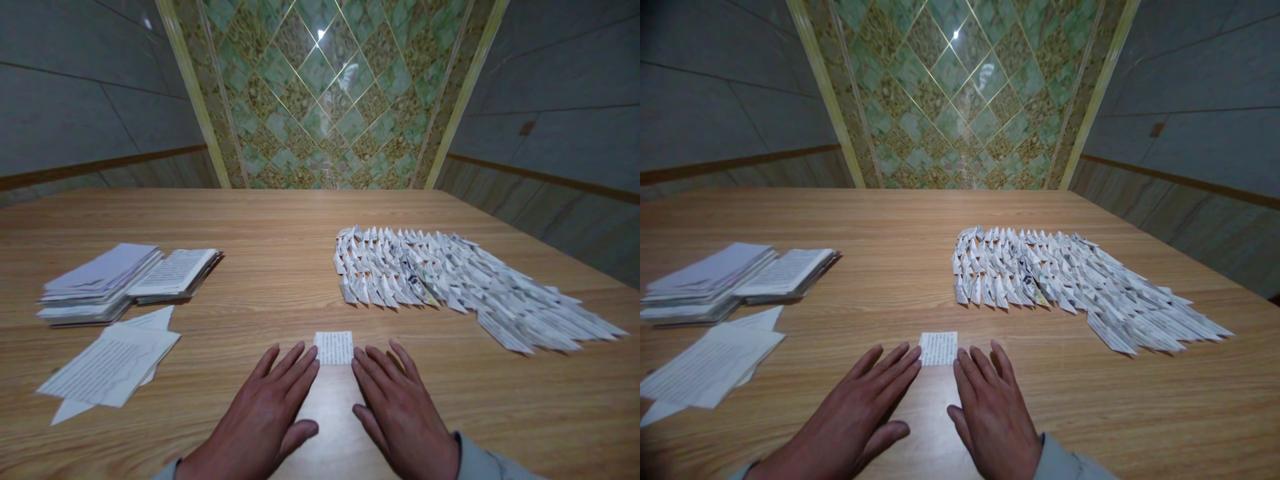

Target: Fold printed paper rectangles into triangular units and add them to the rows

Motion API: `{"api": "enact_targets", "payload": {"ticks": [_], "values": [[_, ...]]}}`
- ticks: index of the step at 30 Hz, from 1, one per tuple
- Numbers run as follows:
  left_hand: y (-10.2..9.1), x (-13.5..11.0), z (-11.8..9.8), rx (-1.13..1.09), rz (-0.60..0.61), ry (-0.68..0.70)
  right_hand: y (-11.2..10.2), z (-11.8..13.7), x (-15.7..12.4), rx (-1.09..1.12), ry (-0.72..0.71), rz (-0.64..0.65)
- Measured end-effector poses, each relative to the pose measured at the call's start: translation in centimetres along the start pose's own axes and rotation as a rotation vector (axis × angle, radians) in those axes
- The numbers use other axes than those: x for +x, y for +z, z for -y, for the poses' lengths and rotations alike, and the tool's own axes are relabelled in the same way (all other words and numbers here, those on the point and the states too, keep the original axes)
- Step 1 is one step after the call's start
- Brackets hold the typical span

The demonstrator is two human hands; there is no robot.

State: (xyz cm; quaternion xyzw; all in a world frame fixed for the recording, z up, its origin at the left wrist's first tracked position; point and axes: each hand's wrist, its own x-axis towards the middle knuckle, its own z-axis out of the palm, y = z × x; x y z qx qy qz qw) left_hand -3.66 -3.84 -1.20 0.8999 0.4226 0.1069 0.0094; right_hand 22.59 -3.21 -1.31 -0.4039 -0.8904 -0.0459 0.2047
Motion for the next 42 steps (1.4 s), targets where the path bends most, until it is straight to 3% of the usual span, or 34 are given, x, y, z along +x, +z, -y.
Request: {"api": "enact_targets", "payload": {"ticks": [6,10,15,19,23,30,33,38,42], "values": [[-0.7,1.2,0.0,-0.008,-0.001,-0.052,-0.6,0.0,2.1,0.058,0.075,-0.007],[-1.4,2.5,0.1,-0.080,-0.009,-0.043,-1.5,-2.2,4.5,0.070,0.178,0.004],[-1.4,5.3,0.4,-0.143,-0.057,-0.054,0.0,-4.9,5.4,0.360,0.339,-0.089],[-1.3,8.0,0.0,-0.225,-0.025,-0.032,0.6,-5.2,5.0,0.534,0.341,-0.170],[-1.3,9.2,-0.3,-0.286,-0.029,0.010,0.4,-4.9,4.9,0.561,0.265,-0.215],[-1.6,8.6,-0.2,-0.286,-0.164,0.178,-0.6,-4.3,5.0,0.605,0.148,-0.328],[-1.9,7.7,-0.3,-0.265,-0.163,0.261,-1.1,-3.7,4.9,0.613,0.052,-0.361],[-1.6,5.2,-0.2,-0.254,-0.103,0.243,-0.9,-2.6,4.6,0.476,-0.147,-0.124],[-0.9,3.5,0.5,-0.264,-0.145,0.173,-0.7,-2.0,4.4,0.282,-0.125,-0.009]]}}
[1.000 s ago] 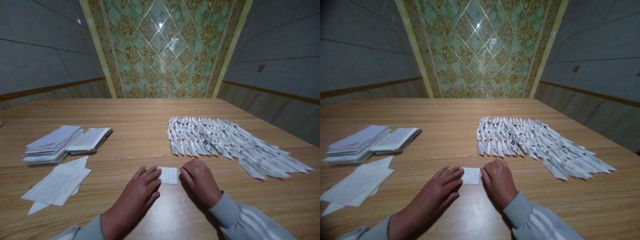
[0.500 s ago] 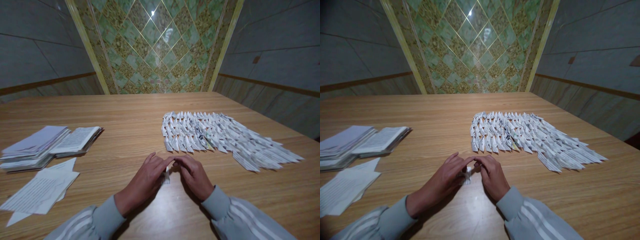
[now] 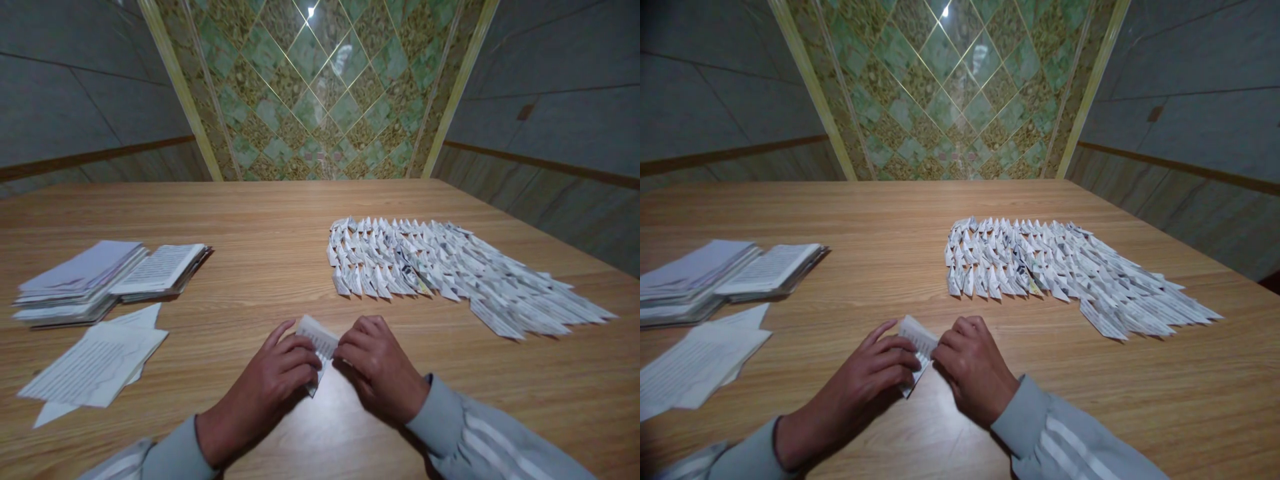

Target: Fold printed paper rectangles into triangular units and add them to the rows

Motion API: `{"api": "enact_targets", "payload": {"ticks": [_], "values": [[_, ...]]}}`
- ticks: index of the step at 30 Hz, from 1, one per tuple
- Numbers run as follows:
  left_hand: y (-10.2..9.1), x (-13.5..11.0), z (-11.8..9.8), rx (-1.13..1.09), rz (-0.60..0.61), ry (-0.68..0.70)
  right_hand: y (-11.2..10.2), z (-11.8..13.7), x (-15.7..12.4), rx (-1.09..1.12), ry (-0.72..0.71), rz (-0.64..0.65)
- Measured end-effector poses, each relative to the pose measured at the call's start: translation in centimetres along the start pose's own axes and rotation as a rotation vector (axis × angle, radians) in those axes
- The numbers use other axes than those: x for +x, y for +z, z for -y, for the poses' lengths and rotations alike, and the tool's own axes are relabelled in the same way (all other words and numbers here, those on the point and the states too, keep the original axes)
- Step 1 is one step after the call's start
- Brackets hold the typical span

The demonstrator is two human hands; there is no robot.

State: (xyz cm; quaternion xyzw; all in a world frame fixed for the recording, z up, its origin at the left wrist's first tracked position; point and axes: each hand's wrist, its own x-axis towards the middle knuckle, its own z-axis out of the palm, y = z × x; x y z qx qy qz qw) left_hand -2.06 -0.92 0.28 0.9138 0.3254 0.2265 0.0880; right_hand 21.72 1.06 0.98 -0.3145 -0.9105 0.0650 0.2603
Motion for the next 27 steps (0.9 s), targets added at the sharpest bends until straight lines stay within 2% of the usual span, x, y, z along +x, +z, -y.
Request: {"api": "enact_targets", "payload": {"ticks": [2,5,7,9,11,14,17,23,27], "values": [[0.1,-0.4,0.2,-0.030,-0.013,-0.024,-0.1,0.3,0.0,-0.017,0.017,-0.014],[0.2,0.0,0.1,-0.146,0.024,-0.002,-0.2,0.8,-0.1,0.037,-0.020,-0.159],[0.3,0.5,0.0,-0.230,0.058,0.026,-0.1,1.0,-0.1,0.103,-0.076,-0.201],[0.4,1.0,-0.1,-0.277,0.063,0.040,0.4,1.1,-0.1,0.167,-0.085,-0.143],[0.5,1.0,-0.2,-0.279,0.041,0.023,1.1,0.9,-0.1,0.209,-0.005,-0.051],[0.4,0.5,-0.2,-0.210,-0.001,-0.077,2.0,0.6,-0.3,0.227,0.132,0.031],[0.3,0.0,-0.2,-0.137,-0.019,-0.174,2.3,0.5,-0.5,0.217,0.199,0.055],[0.7,-0.3,0.0,-0.101,-0.029,-0.325,1.6,1.0,-0.2,0.186,0.240,0.114],[0.8,-0.2,0.2,-0.098,-0.050,-0.389,1.3,1.2,0.3,0.185,0.282,0.141]]}}
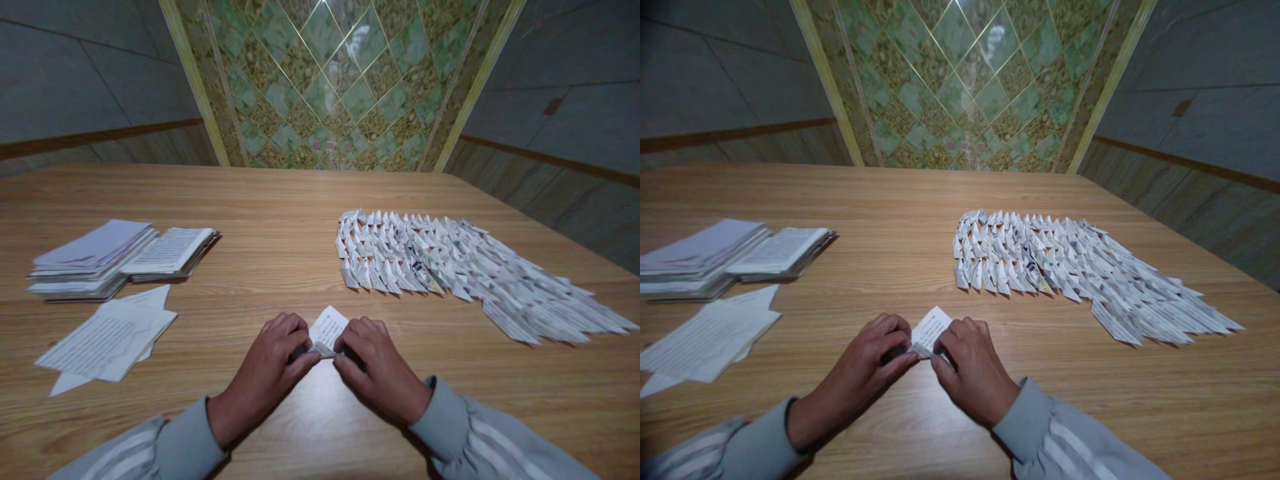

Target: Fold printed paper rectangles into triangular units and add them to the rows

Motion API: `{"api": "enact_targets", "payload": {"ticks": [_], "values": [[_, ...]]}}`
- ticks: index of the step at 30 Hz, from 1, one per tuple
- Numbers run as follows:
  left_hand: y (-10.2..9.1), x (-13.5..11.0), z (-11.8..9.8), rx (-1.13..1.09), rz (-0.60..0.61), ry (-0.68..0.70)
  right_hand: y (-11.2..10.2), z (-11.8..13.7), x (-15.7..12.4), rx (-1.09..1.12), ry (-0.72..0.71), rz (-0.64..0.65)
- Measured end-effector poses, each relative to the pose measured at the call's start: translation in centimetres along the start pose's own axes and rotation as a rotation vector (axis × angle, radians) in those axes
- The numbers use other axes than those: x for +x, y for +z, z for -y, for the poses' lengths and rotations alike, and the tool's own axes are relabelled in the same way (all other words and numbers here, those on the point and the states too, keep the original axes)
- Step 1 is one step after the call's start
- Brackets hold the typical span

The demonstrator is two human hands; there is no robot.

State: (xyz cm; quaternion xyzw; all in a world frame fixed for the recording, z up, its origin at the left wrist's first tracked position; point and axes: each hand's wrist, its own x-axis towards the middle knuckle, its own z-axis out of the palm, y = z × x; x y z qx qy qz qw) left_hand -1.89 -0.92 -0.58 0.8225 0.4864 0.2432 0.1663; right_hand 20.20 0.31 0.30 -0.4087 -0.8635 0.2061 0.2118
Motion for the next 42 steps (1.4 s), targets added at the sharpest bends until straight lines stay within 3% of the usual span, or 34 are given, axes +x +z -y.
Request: {"api": "enact_targets", "payload": {"ticks": [8,23,30,42], "values": [[-0.1,0.3,-0.5,-0.003,-0.010,-0.041,0.6,0.2,0.7,-0.051,0.072,-0.014],[0.3,0.8,-0.8,0.267,0.008,-0.078,2.1,0.7,1.2,-0.356,0.065,-0.146],[0.2,1.0,-1.0,0.299,0.025,-0.108,2.0,0.7,1.2,-0.375,0.075,-0.136],[0.4,0.7,-0.3,0.327,-0.047,-0.097,1.4,0.6,1.1,-0.332,0.081,-0.078]]}}
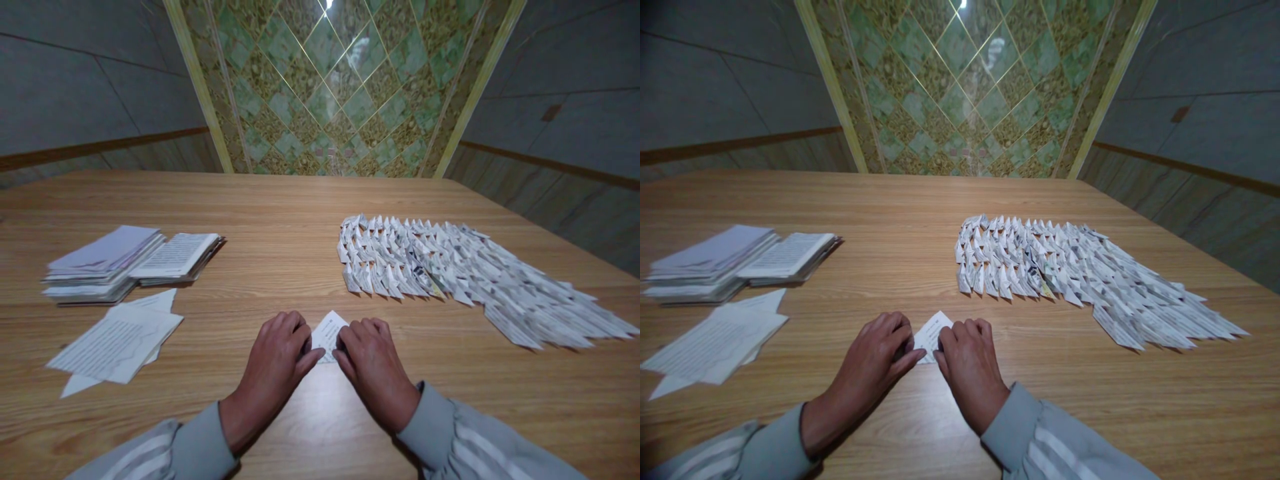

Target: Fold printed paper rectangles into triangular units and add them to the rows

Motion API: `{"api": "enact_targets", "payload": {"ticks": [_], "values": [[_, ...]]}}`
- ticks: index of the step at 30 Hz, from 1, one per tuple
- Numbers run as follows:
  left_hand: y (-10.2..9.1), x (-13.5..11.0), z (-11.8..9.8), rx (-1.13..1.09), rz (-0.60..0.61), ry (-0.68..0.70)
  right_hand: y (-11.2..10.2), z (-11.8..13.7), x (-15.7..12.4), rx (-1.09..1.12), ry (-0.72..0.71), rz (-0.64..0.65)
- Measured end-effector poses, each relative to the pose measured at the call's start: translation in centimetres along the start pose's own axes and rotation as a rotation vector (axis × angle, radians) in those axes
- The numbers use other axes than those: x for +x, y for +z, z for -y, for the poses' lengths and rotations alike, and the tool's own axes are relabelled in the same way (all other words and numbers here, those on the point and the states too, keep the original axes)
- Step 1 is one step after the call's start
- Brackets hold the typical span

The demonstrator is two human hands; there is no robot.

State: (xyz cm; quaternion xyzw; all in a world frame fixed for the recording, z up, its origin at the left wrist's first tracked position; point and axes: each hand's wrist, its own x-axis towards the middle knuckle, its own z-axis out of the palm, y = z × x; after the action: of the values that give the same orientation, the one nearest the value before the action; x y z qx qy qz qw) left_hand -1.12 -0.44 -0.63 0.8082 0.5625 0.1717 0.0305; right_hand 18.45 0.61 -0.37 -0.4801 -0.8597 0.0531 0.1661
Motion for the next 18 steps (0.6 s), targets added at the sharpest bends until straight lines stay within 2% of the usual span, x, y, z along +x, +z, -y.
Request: {"api": "enact_targets", "payload": {"ticks": [2,5,7,15,18], "values": [[0.0,-0.1,0.0,0.001,-0.054,0.079,-0.1,-0.1,0.0,0.002,-0.008,0.001],[-0.1,-0.4,-0.3,0.001,-0.132,0.326,-0.1,-0.1,0.0,0.022,-0.010,0.001],[-0.3,-0.6,-0.7,0.011,-0.139,0.455,0.0,-0.2,0.1,0.041,-0.005,-0.002],[-0.3,-0.5,-0.8,0.136,-0.158,0.514,0.1,-0.1,0.1,0.081,0.013,-0.037],[0.0,-0.3,-0.4,0.088,-0.210,0.486,-0.4,-0.3,0.0,0.138,-0.059,-0.089]]}}
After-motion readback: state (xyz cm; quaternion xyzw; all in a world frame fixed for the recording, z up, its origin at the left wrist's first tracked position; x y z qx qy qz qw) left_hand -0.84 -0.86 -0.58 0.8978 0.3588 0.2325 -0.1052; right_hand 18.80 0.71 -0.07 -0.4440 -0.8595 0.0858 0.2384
